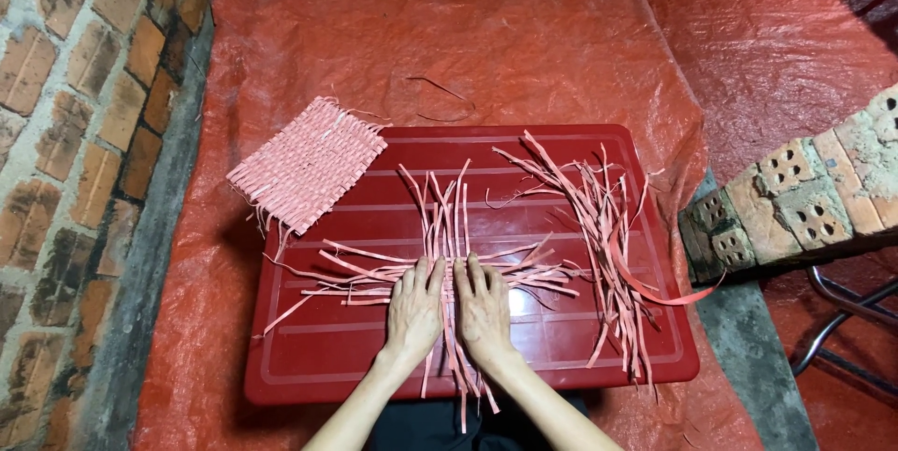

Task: The person weaves pink straps by hand on a red plastic tray, interlacing them into a mat-like structure. A completed pink woven mat is visible nearby as a reference.

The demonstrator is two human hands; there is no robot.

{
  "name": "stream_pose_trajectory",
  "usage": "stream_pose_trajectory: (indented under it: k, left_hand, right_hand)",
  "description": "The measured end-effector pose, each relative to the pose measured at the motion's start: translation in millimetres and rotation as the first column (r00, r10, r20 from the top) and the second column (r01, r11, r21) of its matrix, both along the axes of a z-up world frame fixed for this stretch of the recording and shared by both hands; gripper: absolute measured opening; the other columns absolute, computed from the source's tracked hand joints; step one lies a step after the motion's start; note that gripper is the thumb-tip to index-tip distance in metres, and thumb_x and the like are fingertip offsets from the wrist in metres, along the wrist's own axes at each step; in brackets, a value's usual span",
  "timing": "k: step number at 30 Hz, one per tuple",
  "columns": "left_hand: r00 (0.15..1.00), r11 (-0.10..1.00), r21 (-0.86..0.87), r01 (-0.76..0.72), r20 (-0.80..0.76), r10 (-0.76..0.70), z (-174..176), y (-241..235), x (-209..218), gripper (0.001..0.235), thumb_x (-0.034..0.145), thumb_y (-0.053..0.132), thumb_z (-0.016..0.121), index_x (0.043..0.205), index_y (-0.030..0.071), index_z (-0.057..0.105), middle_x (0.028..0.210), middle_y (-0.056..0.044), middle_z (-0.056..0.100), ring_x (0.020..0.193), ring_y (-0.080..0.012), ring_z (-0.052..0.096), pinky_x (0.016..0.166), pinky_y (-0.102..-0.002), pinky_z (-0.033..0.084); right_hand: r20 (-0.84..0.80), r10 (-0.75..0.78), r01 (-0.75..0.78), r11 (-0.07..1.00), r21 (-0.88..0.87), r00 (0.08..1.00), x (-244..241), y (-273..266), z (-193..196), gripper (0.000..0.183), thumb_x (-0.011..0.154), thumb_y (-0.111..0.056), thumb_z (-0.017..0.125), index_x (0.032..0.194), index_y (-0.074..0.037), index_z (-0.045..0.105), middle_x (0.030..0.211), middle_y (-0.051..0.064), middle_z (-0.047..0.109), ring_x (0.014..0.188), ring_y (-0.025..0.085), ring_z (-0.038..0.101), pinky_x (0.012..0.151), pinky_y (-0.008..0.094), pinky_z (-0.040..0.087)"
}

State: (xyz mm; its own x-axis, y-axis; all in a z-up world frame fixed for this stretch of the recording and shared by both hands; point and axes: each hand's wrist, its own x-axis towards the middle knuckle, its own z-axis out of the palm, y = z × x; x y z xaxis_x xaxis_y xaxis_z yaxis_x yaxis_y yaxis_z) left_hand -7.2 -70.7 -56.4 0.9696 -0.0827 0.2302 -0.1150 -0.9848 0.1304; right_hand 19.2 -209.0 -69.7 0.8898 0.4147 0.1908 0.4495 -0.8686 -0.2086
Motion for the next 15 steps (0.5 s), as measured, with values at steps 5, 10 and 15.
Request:
stream_pose_trajectory:
  k: [5, 10, 15]
  left_hand:
    - [0.999, 1.000, -0.003, -0.008, -0.036, 0.008, -1.2, -1.8, 0.4, 0.062, 0.084, 0.013, 0.047, 0.146, 0.009, 0.038, 0.140, -0.020, 0.045, 0.109, -0.0329, 0.049, 0.089, -0.042, 0.043]
    - [1.000, 1.000, 0.012, -0.015, -0.023, 0.015, -2.9, -2.3, -0.4, 0.061, 0.084, 0.012, 0.047, 0.145, 0.008, 0.039, 0.139, -0.020, 0.046, 0.106, -0.0320, 0.050, 0.087, -0.041, 0.044]
    - [1.000, 1.000, -0.007, -0.016, -0.022, 0.016, -5.8, -1.7, 0.1, 0.060, 0.085, 0.014, 0.045, 0.145, 0.009, 0.039, 0.140, -0.020, 0.045, 0.108, -0.0330, 0.049, 0.088, -0.042, 0.043]
  right_hand:
    - [0.120, 0.009, -0.012, 1.000, 0.027, 0.993, -3.8, 1.4, 0.6, 0.057, 0.085, -0.021, 0.039, 0.141, -0.012, 0.046, 0.144, 0.012, 0.047, 0.113, 0.032, 0.046, 0.097, 0.046, 0.037]
    - [0.120, -0.016, 0.017, 1.000, -0.009, 0.993, -5.9, 5.5, -3.7, 0.059, 0.088, -0.027, 0.032, 0.146, -0.014, 0.041, 0.147, 0.011, 0.045, 0.115, 0.032, 0.048, 0.100, 0.046, 0.034]
    - [0.049, -0.043, 0.044, 0.999, -0.016, 0.998, -4.5, 6.4, 0.4, 0.059, 0.088, -0.024, 0.035, 0.146, -0.018, 0.040, 0.148, 0.009, 0.043, 0.121, 0.030, 0.045, 0.101, 0.045, 0.032]
